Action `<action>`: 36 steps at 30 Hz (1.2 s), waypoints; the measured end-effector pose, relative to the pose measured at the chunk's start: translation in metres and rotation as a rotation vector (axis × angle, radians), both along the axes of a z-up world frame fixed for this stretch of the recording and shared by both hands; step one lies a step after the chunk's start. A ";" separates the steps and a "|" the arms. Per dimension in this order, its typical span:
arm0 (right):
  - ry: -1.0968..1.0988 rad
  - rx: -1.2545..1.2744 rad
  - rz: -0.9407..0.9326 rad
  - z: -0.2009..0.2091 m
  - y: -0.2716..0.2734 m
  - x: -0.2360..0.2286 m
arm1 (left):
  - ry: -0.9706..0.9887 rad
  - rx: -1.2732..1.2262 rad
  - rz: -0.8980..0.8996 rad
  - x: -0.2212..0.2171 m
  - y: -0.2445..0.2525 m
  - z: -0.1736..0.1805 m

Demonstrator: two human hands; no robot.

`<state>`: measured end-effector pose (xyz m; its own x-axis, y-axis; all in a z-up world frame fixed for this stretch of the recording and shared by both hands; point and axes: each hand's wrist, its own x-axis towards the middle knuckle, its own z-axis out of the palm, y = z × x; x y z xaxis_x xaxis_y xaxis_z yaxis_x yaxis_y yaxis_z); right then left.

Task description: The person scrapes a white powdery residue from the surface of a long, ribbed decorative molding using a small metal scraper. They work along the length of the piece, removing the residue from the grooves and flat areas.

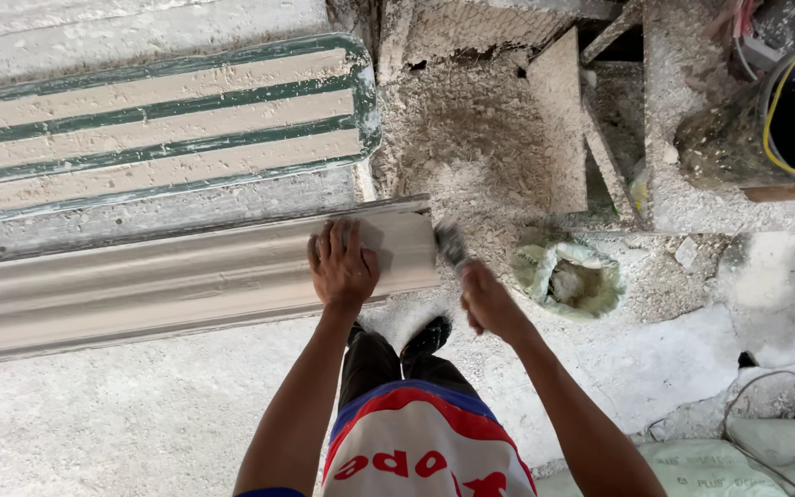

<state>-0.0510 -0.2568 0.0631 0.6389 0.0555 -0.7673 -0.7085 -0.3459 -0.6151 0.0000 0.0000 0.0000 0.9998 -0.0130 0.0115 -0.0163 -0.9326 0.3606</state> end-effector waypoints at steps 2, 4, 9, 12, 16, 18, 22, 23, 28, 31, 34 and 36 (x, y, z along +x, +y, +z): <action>-0.225 -0.029 -0.266 0.006 0.003 -0.007 | 0.011 -0.008 -0.001 -0.009 0.000 0.001; -0.094 -0.125 0.039 0.014 0.005 -0.005 | 0.012 -0.010 -0.001 -0.003 -0.004 -0.001; -0.050 -0.046 0.019 0.023 -0.001 -0.012 | -0.002 -0.021 0.012 -0.006 0.000 -0.001; 0.013 0.003 0.187 0.012 -0.010 -0.004 | -0.020 0.000 0.014 0.004 -0.003 -0.003; -0.225 -0.031 -0.070 -0.011 -0.010 -0.019 | -0.009 -0.034 0.011 -0.007 -0.002 -0.006; -0.265 -0.089 -0.088 -0.017 -0.015 -0.022 | -0.025 -0.036 0.005 -0.008 -0.005 -0.007; -0.192 -0.227 -0.037 -0.014 -0.019 -0.020 | -0.027 -0.009 0.006 -0.004 -0.003 -0.008; -0.243 -0.247 -0.122 -0.010 -0.019 -0.028 | -0.014 -0.009 0.006 -0.008 -0.004 -0.009; 0.028 -0.133 0.052 0.003 -0.006 -0.030 | -0.030 0.000 0.011 0.002 -0.003 -0.005; -0.152 -0.128 -0.094 0.000 -0.014 -0.019 | -0.022 -0.018 0.016 -0.005 -0.003 -0.005; 0.177 -0.137 0.518 -0.004 -0.028 -0.002 | -0.028 0.008 0.010 0.001 -0.005 -0.004; 0.198 -0.202 0.612 -0.005 -0.030 -0.009 | -0.038 -0.022 0.016 -0.005 -0.006 -0.004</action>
